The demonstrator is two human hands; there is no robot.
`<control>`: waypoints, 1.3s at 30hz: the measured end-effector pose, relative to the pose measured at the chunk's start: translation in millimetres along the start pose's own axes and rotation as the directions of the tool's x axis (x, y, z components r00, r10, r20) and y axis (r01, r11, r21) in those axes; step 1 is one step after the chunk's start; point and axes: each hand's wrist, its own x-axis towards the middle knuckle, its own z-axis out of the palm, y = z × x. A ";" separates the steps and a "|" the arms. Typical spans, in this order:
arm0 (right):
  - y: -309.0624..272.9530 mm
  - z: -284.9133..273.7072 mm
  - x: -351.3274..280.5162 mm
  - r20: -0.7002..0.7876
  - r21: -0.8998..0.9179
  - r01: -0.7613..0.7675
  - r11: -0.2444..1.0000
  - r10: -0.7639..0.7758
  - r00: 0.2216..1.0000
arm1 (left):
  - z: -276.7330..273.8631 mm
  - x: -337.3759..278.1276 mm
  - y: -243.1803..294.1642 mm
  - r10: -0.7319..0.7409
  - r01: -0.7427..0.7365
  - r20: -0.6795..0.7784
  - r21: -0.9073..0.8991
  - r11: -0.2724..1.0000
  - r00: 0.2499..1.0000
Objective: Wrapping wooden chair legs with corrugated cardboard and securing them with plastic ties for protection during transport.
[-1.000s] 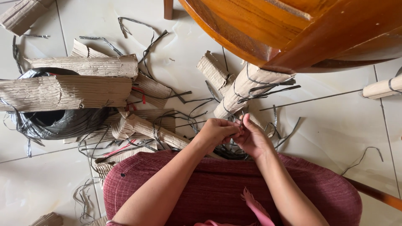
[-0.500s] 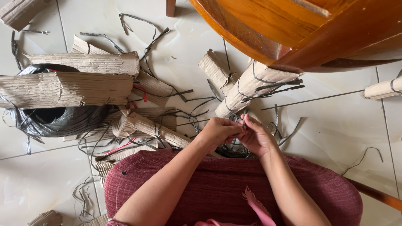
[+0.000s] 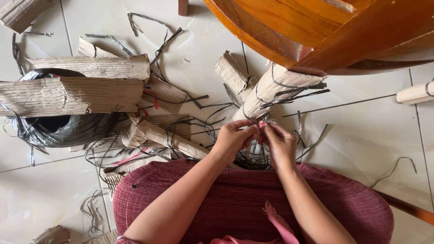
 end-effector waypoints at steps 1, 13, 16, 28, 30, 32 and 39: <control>-2.6 0.4 -1.3 0.001 0.001 -0.001 1.000 0.001 1.000 | 0.0 7.1 -4.4 0.000 0.000 -0.001 0.000 1.000 1.000; 11.0 -7.1 -1.4 -0.004 0.288 -0.142 0.947 0.150 0.989 | -1.1 21.8 -15.7 0.010 -0.009 -0.067 0.015 1.000 0.998; 4.3 -7.2 -4.7 0.035 0.344 -0.161 0.925 0.158 0.987 | -0.3 20.6 -14.8 0.007 -0.006 -0.056 0.022 1.000 0.998; 19.2 -24.8 12.5 0.297 0.656 -0.353 0.667 0.202 0.933 | -8.7 25.7 -15.6 0.031 -0.039 0.058 0.156 0.987 0.998; 20.2 -25.6 15.3 0.377 0.697 -0.386 0.605 0.149 0.914 | -11.6 25.7 -12.2 0.066 -0.085 0.081 0.267 0.960 0.995; 10.8 -21.4 12.2 0.371 0.610 -0.317 0.726 0.092 0.924 | -13.3 27.5 -13.2 0.061 -0.083 0.087 0.277 0.957 0.994; -19.8 -27.1 23.0 0.551 -0.402 0.737 0.543 -0.500 0.669 | -23.3 42.6 -23.2 0.002 -0.005 0.046 0.048 0.999 0.999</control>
